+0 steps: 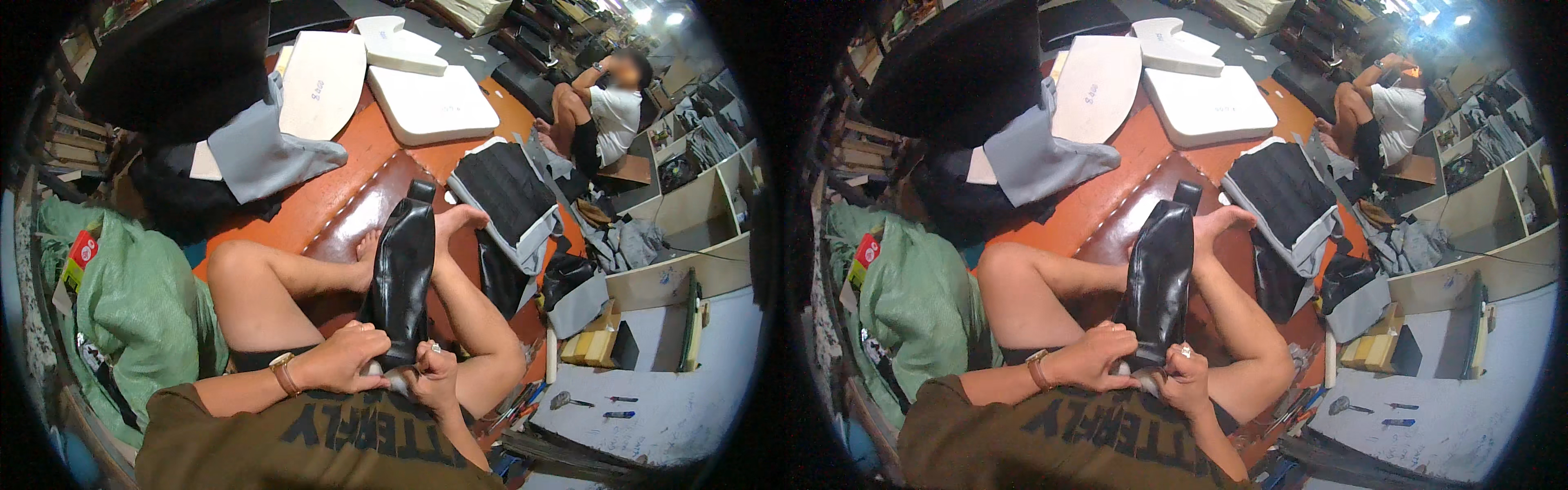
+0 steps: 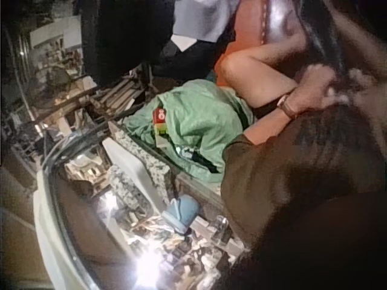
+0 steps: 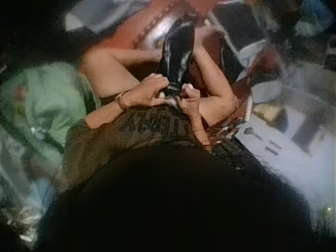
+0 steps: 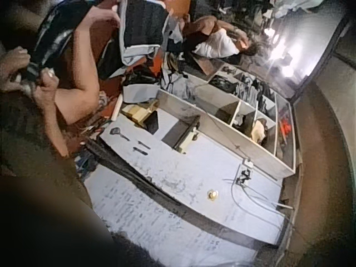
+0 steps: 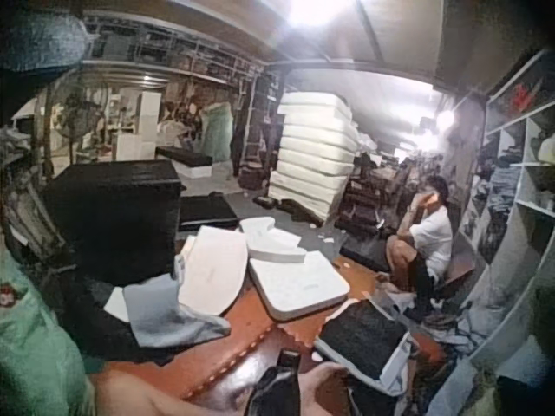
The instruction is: The person sits on the floor and fits a black leather cover over a white foam cushion. They smooth the material, tuck edges, and adjust the fit by hand while handling the cushion and cover repeatedly.
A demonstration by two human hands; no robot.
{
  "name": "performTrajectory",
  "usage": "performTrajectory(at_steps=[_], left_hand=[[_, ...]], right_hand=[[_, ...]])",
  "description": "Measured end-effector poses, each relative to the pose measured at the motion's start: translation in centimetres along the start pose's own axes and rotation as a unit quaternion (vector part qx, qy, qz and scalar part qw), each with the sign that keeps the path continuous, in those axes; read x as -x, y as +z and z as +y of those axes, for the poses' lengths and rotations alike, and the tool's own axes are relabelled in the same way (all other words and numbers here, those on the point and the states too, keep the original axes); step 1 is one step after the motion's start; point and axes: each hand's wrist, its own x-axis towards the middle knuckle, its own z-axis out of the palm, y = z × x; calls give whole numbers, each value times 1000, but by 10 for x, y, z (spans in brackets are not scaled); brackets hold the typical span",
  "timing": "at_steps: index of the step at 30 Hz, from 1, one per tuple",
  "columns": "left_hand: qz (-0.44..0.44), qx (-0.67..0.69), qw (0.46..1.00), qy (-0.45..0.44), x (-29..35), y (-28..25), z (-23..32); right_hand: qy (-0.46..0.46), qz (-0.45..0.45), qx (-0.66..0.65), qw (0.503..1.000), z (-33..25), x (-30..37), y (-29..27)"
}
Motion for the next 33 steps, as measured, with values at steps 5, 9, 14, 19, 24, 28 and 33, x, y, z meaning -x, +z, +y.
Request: performTrajectory(at_steps=[5,9,14,19,24,28,33], left_hand=[[56,22,998,22,9,8,-5],[57,32,996,56,8,15,-10],[55,35,996,64,2,17,-13],[80,53,993,66,-2,29,-13],[65,56,995,48,-7,27,-7],[75,69,994,27,-9,30,-11],[40,140,989,-26,-24,12,-30]], right_hand=[[-55,6,21,998,6,5,4],[-81,2,-19,997,10,2,3],[-40,-26,-54,997,35,11,-5],[-34,-60,-91,993,36,3,-21],[-114,-132,51,983,41,-19,-48],[-60,-214,82,972,71,-19,-63],[36,-162,-34,986,58,-62,-61]])
